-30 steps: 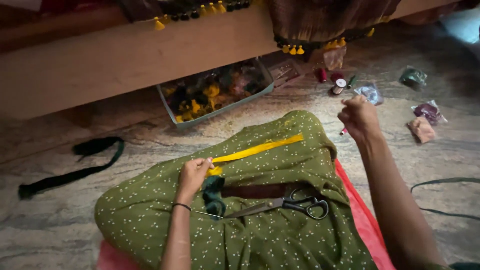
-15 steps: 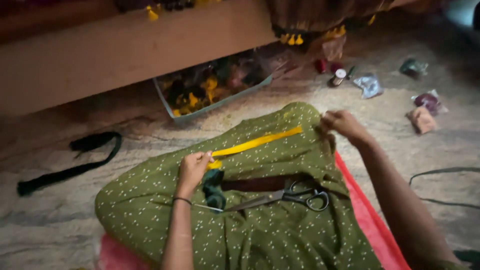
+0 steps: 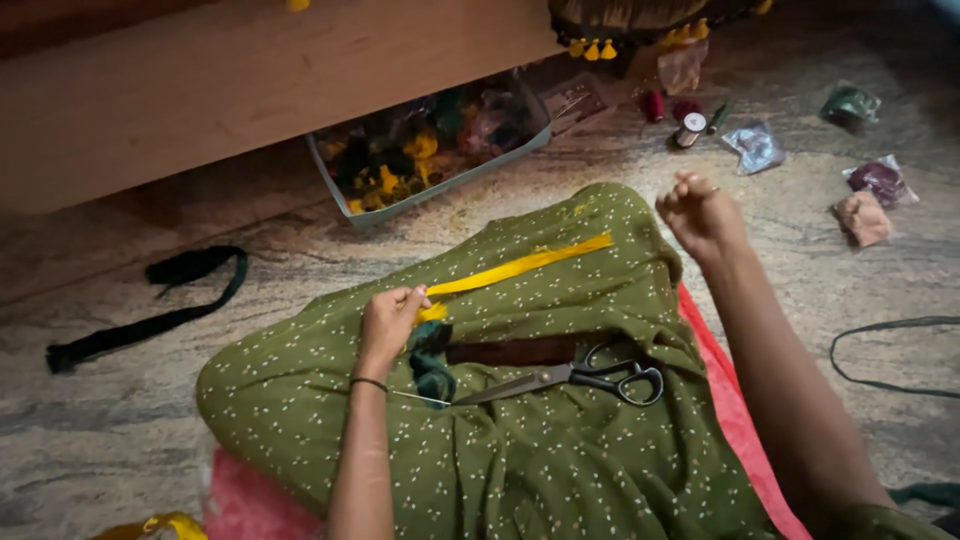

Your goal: Attaching and sewing decorative yellow tassels to the border of a saree.

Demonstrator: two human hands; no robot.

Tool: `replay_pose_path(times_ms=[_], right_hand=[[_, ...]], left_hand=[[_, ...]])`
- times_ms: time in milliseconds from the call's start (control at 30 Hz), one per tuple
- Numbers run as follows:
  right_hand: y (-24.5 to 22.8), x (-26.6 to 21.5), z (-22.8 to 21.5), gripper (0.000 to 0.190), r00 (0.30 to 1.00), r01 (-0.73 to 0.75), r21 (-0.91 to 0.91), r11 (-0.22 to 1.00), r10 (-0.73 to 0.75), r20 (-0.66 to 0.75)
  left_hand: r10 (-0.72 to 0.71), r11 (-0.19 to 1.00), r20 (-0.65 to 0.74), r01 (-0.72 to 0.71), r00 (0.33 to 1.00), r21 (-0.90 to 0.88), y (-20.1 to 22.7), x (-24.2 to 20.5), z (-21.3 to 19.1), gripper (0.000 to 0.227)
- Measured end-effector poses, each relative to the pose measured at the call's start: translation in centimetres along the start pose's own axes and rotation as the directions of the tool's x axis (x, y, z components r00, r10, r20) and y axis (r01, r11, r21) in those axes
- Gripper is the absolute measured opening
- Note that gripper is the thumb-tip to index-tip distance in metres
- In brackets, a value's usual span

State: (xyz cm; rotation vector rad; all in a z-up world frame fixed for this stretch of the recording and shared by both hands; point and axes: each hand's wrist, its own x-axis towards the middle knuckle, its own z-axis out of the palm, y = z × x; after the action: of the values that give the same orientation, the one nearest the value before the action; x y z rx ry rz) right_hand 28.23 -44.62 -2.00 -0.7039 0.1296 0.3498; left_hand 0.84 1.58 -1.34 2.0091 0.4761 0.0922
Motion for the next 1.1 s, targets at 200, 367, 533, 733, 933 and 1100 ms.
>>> replay_pose_path(times_ms=[200,367,533,733,933,1100], right_hand=[[0.3,-3.6,4.2,0.018,0.978,-0.033,-0.737,0.675,-0.129,-0.162],[-2.3,-5.3,5.3,0.041,0.969,0.161,-0.888,-0.431,-0.103,0.226],[-4.5,-9.7,7.8,0.067,0.814,-0.154,-0.782,-0.604,0.371,-0.447],[-4.0,-9.4,9.3,0.033,0.803,-0.055,-0.913,0.405,0.562,0.201],[-0.9,-3.1,16.4,0.038,0.942,0.084,-0.957,0.278,0.29,0.167],[5.8,4.1,19.0,0.044,0.907,0.067,-0.988,0.139,0.404,0.118]], left_hand=[[-0.006,0.994,-0.011,0.007,1.0,0.105,-1.1,0.2,0.1,0.036],[0.059,0.998,-0.032,-0.058,0.998,0.024,-1.9,0.2,0.3,0.038],[-0.002,1.0,-0.021,0.002,1.0,-0.017,-1.7,0.2,0.3,0.039],[-0.034,0.999,-0.008,0.034,0.999,-0.035,-1.8,0.5,0.4,0.038],[-0.081,0.997,-0.01,0.081,0.997,-0.005,-2.0,0.3,0.6,0.037],[0.058,0.972,-0.039,-0.048,0.998,0.228,1.4,-1.3,0.1,0.03]])
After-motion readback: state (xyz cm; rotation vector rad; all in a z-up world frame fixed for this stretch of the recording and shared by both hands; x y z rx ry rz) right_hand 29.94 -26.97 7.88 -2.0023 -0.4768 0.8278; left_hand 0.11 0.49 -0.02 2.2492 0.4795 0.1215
